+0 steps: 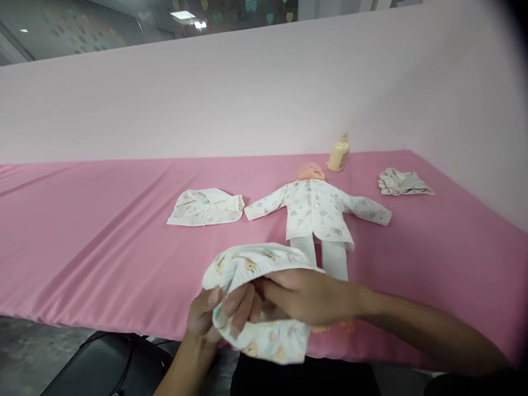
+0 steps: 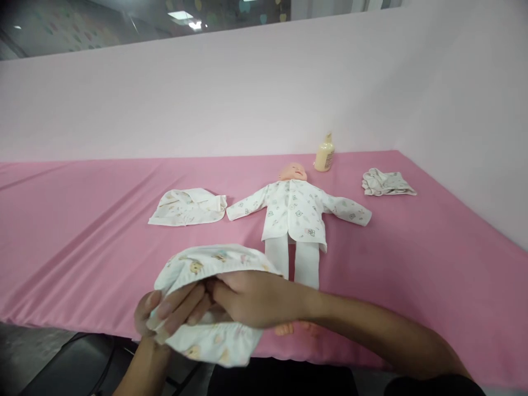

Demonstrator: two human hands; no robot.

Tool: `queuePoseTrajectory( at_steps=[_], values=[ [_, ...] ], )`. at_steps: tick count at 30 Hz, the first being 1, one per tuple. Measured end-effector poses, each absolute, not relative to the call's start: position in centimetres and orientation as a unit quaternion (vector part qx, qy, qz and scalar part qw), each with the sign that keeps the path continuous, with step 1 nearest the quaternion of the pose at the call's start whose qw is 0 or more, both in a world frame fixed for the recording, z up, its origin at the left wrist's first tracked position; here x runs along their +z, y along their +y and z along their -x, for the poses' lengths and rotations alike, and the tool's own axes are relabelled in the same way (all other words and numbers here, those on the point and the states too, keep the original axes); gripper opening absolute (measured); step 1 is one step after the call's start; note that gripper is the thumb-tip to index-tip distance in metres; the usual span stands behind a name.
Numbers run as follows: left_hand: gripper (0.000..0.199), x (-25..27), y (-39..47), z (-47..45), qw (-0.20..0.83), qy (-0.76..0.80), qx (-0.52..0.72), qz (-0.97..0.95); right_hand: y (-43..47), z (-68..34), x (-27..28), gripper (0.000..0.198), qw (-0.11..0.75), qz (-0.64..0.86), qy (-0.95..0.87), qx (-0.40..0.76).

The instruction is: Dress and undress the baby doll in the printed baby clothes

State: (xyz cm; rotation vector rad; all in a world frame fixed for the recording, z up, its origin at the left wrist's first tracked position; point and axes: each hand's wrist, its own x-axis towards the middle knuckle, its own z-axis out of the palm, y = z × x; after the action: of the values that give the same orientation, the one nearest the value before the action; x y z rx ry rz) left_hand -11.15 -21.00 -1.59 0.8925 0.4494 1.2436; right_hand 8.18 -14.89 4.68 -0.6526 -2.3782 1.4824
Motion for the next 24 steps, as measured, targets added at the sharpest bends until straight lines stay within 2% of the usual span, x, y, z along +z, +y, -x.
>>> queuePoseTrajectory(
  at_steps=[5,8,11,16,18,21,24],
  values=[
    [0.017,-0.9,-23.0,11.8,0.694,0.179,0.642,-0.274,-17.8,-12.9,5.1,0.053,0.089,0.240,-0.848,0.464],
    [0.002,-0.9,-23.2,11.4,0.726,0.147,0.641,-0.200,-18.3,-13.9,3.8,0.064,0.058,0.236,-0.863,0.442],
    [0.018,-1.4,-22.8,10.7,0.759,0.104,0.622,-0.161,-18.2,-13.3,2.1,0.068,0.100,0.250,-0.859,0.436],
    [0.043,-1.4,-22.9,10.4,0.775,0.035,0.615,-0.144,-17.4,-12.7,1.4,0.031,0.139,0.243,-0.774,0.568],
    [0.048,-0.4,-23.3,10.2,0.775,0.015,0.615,-0.142,-16.8,-13.2,2.2,0.023,0.175,0.229,-0.721,0.631],
    [0.051,1.5,-23.9,9.6,0.778,-0.008,0.612,-0.138,-16.1,-13.8,3.8,0.021,0.244,0.223,-0.645,0.689],
    [0.053,2.4,-24.9,8.8,0.783,-0.010,0.607,-0.136,-16.8,-14.0,4.9,0.019,0.263,0.225,-0.603,0.719]
  ],
)
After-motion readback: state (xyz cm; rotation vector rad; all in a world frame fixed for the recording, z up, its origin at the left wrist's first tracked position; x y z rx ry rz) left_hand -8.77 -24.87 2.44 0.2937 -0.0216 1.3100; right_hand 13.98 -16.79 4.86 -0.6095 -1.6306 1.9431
